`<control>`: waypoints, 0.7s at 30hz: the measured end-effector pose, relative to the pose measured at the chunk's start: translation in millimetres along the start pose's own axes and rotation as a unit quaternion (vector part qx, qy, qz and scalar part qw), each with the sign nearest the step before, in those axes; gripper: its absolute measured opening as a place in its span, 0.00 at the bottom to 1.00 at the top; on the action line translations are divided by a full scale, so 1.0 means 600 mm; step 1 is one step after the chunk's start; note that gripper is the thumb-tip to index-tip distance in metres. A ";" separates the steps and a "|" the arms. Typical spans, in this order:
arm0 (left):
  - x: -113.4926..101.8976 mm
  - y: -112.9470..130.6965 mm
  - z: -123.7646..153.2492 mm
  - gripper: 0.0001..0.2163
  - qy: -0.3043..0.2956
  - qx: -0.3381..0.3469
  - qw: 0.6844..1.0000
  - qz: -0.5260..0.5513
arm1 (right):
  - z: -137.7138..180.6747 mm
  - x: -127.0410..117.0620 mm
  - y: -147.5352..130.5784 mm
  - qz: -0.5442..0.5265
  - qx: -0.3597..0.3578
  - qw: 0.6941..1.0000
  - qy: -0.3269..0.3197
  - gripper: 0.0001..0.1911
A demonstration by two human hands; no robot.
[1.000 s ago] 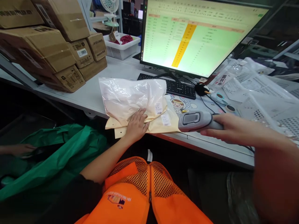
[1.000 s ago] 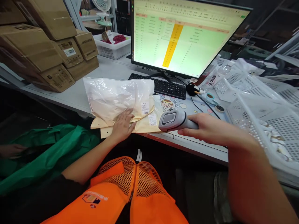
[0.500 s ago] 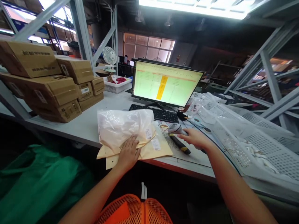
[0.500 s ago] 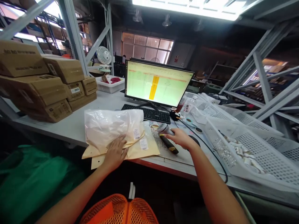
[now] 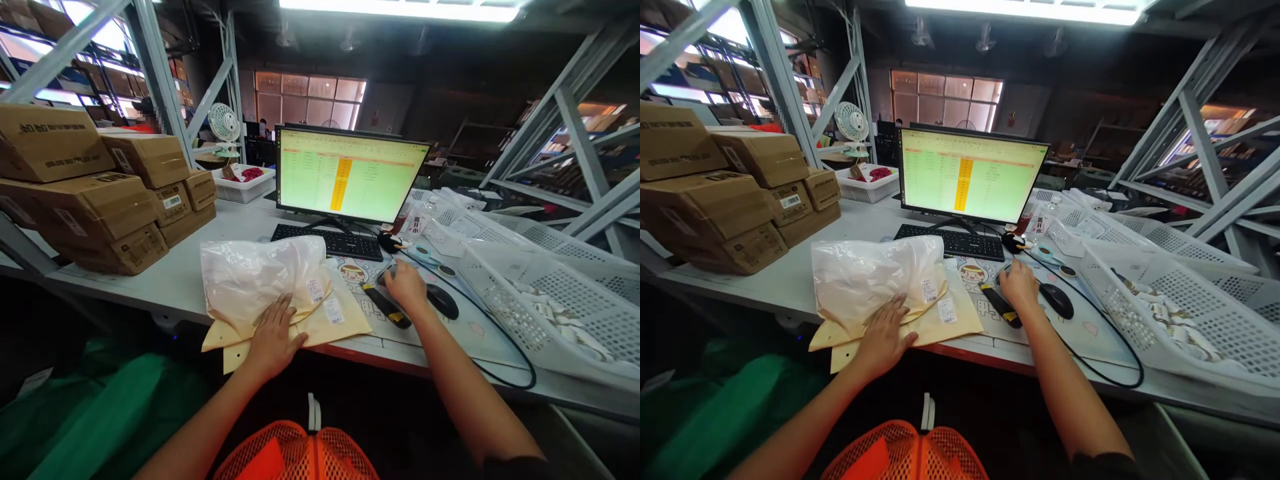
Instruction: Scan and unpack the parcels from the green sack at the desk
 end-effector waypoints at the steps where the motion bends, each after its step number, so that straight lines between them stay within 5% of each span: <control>1: 0.000 0.000 0.003 0.27 -0.024 0.004 1.000 0.005 | -0.009 0.006 -0.022 -0.006 -0.027 1.000 -0.013 0.30; 5: -0.005 0.002 0.015 0.31 -0.089 0.019 0.996 0.023 | -0.052 0.051 -0.109 -0.021 -0.105 0.989 -0.100 0.29; 9: -0.010 0.001 0.023 0.33 -0.101 0.018 0.994 0.042 | -0.095 0.064 -0.157 -0.021 -0.091 0.990 -0.103 0.36; 13: -0.011 0.000 0.022 0.34 -0.097 0.011 0.993 0.062 | -0.116 0.068 -0.188 -0.009 -0.092 0.987 -0.130 0.27; 18: -0.016 0.002 0.018 0.32 -0.100 0.008 0.991 0.089 | -0.115 0.020 -0.207 -0.017 -0.109 0.985 -0.133 0.23; 21: -0.021 -0.002 0.017 0.32 -0.101 0.002 0.989 0.104 | -0.057 -0.034 -0.229 -0.052 -0.172 0.978 -0.111 0.25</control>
Point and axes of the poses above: each hand's wrist, its own z-axis away from the middle knuckle, its own x-axis out of the palm, y = z × x, the point moved 8 cm from there along -z, towards the middle knuckle, and after that the axes turned 6 degrees about x, right-handed, at the moved point
